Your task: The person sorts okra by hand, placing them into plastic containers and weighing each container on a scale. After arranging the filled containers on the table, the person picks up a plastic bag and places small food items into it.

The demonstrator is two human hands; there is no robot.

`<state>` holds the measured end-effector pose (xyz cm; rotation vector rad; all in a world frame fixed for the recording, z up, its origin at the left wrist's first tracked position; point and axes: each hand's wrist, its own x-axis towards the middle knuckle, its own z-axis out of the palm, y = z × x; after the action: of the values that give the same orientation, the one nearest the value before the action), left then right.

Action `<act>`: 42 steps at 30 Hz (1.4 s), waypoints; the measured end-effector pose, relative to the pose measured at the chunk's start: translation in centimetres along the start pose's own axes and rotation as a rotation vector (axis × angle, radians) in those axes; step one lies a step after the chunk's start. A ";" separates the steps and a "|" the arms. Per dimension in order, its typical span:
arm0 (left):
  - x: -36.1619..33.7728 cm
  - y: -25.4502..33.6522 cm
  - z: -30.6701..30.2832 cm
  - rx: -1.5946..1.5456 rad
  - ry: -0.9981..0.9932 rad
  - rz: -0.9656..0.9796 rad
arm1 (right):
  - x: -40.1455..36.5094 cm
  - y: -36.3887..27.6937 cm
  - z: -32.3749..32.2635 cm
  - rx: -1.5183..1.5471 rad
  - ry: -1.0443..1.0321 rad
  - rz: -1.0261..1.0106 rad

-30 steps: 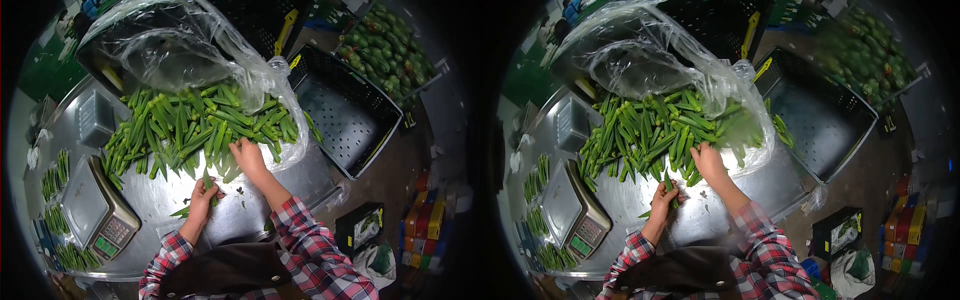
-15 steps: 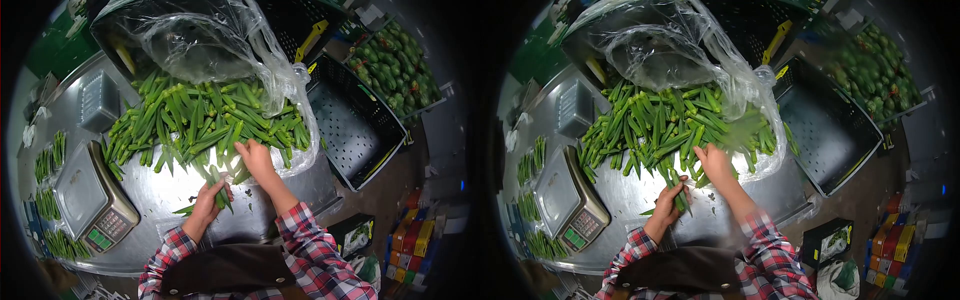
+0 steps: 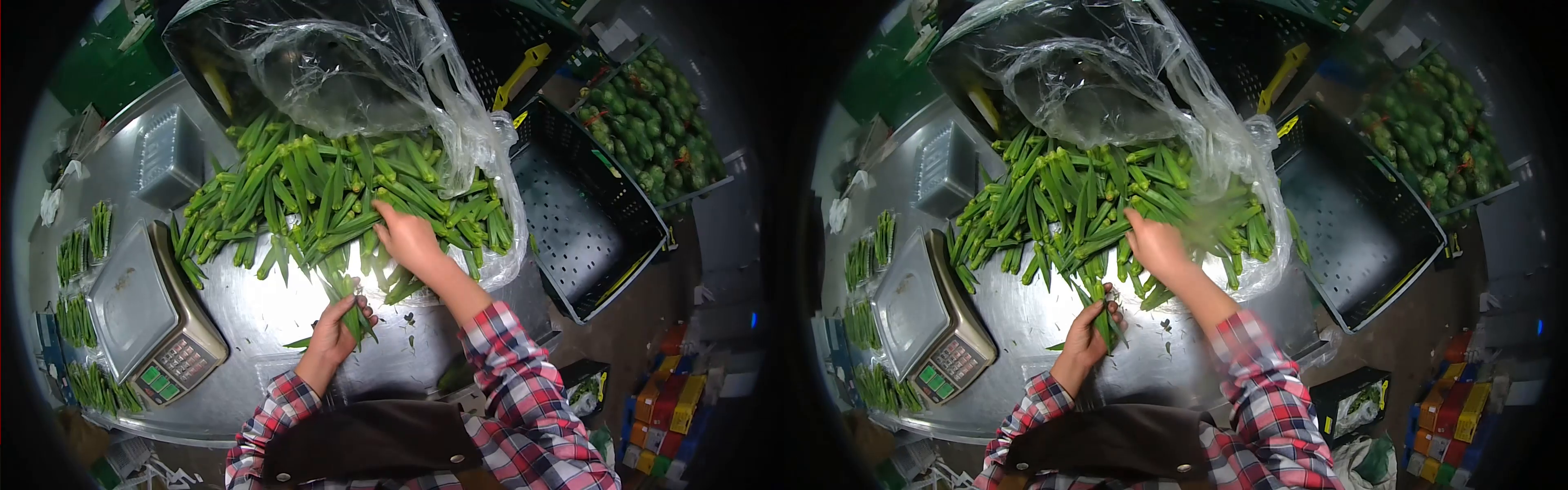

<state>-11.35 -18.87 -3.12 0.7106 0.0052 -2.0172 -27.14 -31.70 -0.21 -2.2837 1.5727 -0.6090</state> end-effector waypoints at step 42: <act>2.4 -0.3 1.0 -0.172 -0.124 -0.053 | -2.1 6.3 -4.5 -0.159 0.192 0.278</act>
<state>-12.96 -20.85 -3.51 0.4803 0.1241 -2.0794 -35.12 -32.05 0.34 -2.1078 2.0537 -0.6651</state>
